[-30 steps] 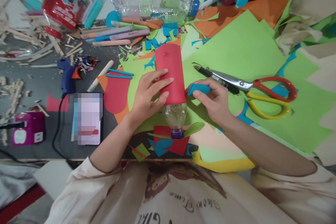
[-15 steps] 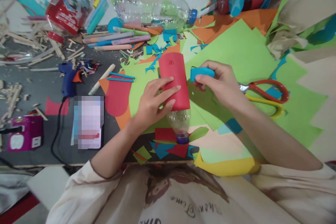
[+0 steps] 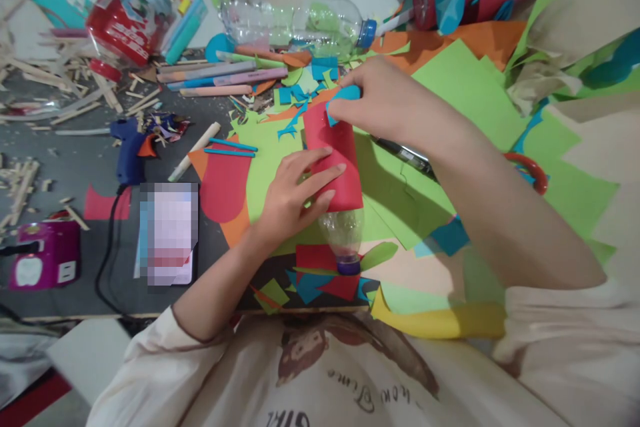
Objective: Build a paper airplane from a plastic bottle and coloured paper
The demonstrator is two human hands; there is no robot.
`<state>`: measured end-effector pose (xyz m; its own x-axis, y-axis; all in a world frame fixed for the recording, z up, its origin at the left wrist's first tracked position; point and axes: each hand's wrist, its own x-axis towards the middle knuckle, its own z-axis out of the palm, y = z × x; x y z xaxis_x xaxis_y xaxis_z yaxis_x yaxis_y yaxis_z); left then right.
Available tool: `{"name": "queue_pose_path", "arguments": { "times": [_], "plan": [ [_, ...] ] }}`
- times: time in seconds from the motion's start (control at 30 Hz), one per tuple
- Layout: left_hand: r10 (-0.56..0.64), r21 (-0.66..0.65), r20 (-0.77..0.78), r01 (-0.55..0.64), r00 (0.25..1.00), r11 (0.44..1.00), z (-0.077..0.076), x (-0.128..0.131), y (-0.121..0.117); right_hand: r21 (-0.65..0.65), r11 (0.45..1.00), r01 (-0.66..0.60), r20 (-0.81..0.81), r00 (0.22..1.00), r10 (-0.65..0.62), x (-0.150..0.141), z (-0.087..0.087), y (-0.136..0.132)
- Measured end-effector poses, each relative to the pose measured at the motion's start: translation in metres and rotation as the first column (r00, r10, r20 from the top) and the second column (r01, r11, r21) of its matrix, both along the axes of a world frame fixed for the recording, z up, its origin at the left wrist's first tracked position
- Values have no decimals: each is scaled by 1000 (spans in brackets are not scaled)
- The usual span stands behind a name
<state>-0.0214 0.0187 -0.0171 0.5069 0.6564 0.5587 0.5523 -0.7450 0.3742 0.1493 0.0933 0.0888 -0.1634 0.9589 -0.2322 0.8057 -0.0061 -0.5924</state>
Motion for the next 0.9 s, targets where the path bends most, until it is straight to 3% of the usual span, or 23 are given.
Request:
{"name": "queue_pose_path", "arguments": {
  "times": [0.6, 0.9],
  "plan": [
    [-60, -14, 20, 60, 998, 998, -2, 3, 1, 65, 996, -54, 176, 983, 42, -3, -2, 2],
    [-78, -27, 64, 80, 995, 996, -3, 3, 2, 92, 995, -36, 144, 989, 23, -6, -3, 3]
  ]
}}
